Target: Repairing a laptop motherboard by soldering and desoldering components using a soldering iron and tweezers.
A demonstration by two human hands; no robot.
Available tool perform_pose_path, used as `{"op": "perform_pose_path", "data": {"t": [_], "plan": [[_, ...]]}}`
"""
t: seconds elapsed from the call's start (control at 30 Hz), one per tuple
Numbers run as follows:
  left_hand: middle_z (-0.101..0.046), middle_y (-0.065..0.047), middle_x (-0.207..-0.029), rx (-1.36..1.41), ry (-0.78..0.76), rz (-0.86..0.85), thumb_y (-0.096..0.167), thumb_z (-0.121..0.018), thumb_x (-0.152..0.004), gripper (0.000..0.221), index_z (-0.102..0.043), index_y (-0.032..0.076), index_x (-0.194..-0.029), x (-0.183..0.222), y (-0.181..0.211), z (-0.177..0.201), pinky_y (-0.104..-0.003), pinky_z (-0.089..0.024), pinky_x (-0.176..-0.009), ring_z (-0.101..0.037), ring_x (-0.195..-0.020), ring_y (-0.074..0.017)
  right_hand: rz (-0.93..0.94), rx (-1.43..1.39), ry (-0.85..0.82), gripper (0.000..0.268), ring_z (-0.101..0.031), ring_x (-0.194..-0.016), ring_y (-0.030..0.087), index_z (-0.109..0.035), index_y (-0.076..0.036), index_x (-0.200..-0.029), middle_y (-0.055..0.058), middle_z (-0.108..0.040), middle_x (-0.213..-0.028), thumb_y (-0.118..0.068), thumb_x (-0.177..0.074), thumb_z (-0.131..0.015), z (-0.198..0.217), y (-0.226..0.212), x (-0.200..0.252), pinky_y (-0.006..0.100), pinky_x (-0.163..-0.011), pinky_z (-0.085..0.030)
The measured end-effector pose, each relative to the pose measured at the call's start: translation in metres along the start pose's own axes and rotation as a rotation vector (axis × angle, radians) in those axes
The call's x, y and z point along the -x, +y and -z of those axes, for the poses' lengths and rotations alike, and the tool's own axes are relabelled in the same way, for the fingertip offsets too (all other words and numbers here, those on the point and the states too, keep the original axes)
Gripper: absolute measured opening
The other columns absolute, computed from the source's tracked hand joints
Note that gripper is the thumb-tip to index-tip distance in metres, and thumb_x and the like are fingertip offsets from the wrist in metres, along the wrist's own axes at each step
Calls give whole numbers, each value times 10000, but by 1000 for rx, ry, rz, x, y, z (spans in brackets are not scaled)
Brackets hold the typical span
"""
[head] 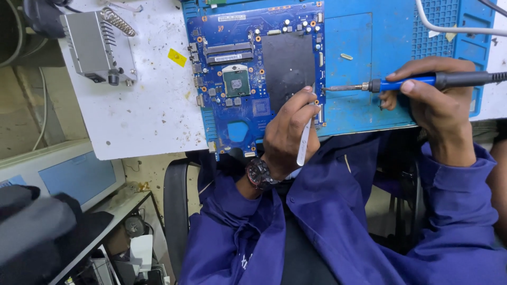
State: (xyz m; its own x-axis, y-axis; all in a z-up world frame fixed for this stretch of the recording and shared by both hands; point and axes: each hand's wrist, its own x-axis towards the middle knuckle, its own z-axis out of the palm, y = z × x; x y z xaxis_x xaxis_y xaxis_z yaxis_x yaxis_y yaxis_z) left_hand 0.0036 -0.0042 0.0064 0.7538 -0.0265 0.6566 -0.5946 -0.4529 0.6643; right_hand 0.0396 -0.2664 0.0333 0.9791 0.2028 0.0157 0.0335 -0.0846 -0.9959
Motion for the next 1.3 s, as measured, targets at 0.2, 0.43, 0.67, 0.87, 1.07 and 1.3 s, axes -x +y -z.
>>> {"op": "perform_pose_path", "data": {"t": [0.2,0.43,0.67,0.87,1.07,1.3], "plan": [[-688,-235,-1148,-13,7,-4,-171,-561,-1026,183,-568,-18,-1128,0,0,-1,-405,-706,-929,-765,-1112,-385,5,10,-28,224,-736,-775,335,-635,78,-1119,246,-670,-965,-106,-994,-660,0,-2,-1,347,-700,-673],[-687,-230,-1155,-10,0,0,-146,-572,-1040,155,-579,-19,-1130,0,1,0,-407,-699,-939,-760,-1126,-382,1,-16,-15,206,-731,-746,314,-639,64,-1115,231,-663,-922,-98,-991,-656,7,5,1,352,-711,-682],[-688,-236,-1146,-6,4,5,-173,-585,-1028,191,-568,-15,-1134,-1,1,0,-409,-706,-927,-765,-1114,-391,-4,19,-22,212,-729,-760,320,-633,74,-1128,238,-658,-932,-97,-1004,-647,1,-2,0,358,-722,-676],[-691,-236,-1144,-9,13,6,-161,-584,-1034,172,-571,-16,-1127,-1,2,0,-407,-708,-921,-766,-1111,-388,17,62,-74,206,-740,-794,319,-643,84,-1110,238,-666,-955,-85,-991,-651,0,-4,0,352,-742,-691],[-686,-237,-1146,-8,3,1,-189,-590,-1017,204,-566,-16,-1124,0,1,-1,-413,-710,-924,-765,-1113,-395,8,62,-26,215,-725,-766,334,-635,81,-1117,240,-656,-939,-105,-1011,-651,-2,-5,-1,368,-718,-671],[-683,-255,-1151,31,-12,11,-173,-561,-1029,186,-555,-23,-1139,1,-1,-1,-435,-695,-961,-753,-1132,-410,10,66,-11,215,-720,-789,357,-625,100,-1120,263,-653,-970,-86,-1013,-644,7,2,2,379,-739,-671]]}}
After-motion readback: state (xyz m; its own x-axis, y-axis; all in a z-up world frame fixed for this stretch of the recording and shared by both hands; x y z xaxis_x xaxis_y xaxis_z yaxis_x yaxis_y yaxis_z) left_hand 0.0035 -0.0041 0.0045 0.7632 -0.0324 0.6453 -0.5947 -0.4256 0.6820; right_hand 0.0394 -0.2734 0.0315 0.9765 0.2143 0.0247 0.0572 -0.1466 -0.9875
